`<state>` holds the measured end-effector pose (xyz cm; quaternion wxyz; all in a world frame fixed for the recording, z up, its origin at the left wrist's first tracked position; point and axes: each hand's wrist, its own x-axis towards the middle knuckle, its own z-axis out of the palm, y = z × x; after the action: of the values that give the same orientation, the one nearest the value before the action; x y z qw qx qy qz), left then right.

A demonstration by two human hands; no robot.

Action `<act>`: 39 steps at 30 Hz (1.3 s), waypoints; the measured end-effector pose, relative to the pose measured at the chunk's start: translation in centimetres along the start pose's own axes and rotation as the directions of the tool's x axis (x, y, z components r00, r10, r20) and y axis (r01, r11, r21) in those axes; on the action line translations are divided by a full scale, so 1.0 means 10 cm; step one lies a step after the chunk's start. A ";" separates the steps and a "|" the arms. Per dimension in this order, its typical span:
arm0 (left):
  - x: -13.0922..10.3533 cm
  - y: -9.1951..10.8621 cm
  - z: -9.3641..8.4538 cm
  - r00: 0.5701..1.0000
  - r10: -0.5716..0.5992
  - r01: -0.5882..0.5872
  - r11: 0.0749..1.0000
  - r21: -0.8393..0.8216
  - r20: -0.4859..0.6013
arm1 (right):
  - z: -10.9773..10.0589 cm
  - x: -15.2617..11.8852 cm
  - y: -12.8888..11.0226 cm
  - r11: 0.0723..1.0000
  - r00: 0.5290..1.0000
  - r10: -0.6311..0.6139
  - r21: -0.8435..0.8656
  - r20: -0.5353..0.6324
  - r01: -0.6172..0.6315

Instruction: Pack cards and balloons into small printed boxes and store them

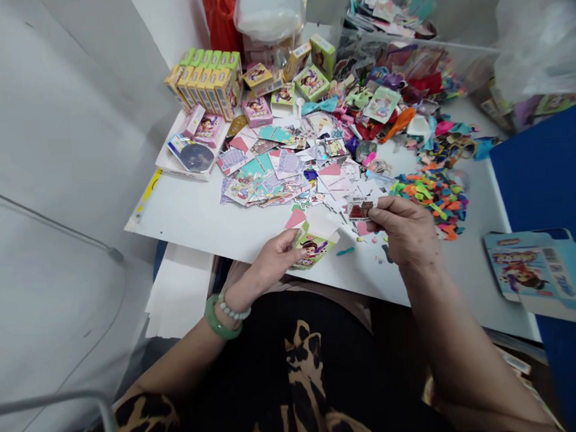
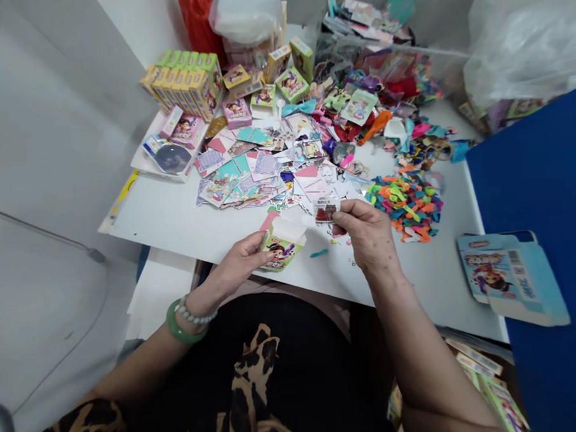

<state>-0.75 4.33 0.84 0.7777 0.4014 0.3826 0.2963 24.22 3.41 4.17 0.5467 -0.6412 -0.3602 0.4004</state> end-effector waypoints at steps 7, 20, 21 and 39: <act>0.00 0.02 0.15 0.997 0.006 -0.007 1.000 0.020 0.074 | 0.12 -0.28 -0.06 0.792 0.868 -0.328 -0.392 0.372 0.467; 0.03 -0.03 0.04 0.994 -0.111 0.112 0.990 -0.083 0.013 | -0.36 -0.08 0.81 0.435 0.944 -0.318 -0.871 0.087 0.227; 0.05 -0.04 0.04 0.991 -0.131 0.133 0.986 -0.096 0.026 | -0.29 -0.08 0.88 0.420 0.958 -0.266 -0.881 0.110 0.218; 0.20 0.17 -0.19 0.987 0.047 -0.070 0.987 -0.147 -0.153 | -0.29 0.19 0.69 0.338 0.951 -0.217 -0.896 0.222 0.286</act>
<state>-1.53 7.52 0.85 0.7661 0.3290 0.4039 0.3765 27.80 2.93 -2.64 0.1419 -0.7591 -0.6321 0.0634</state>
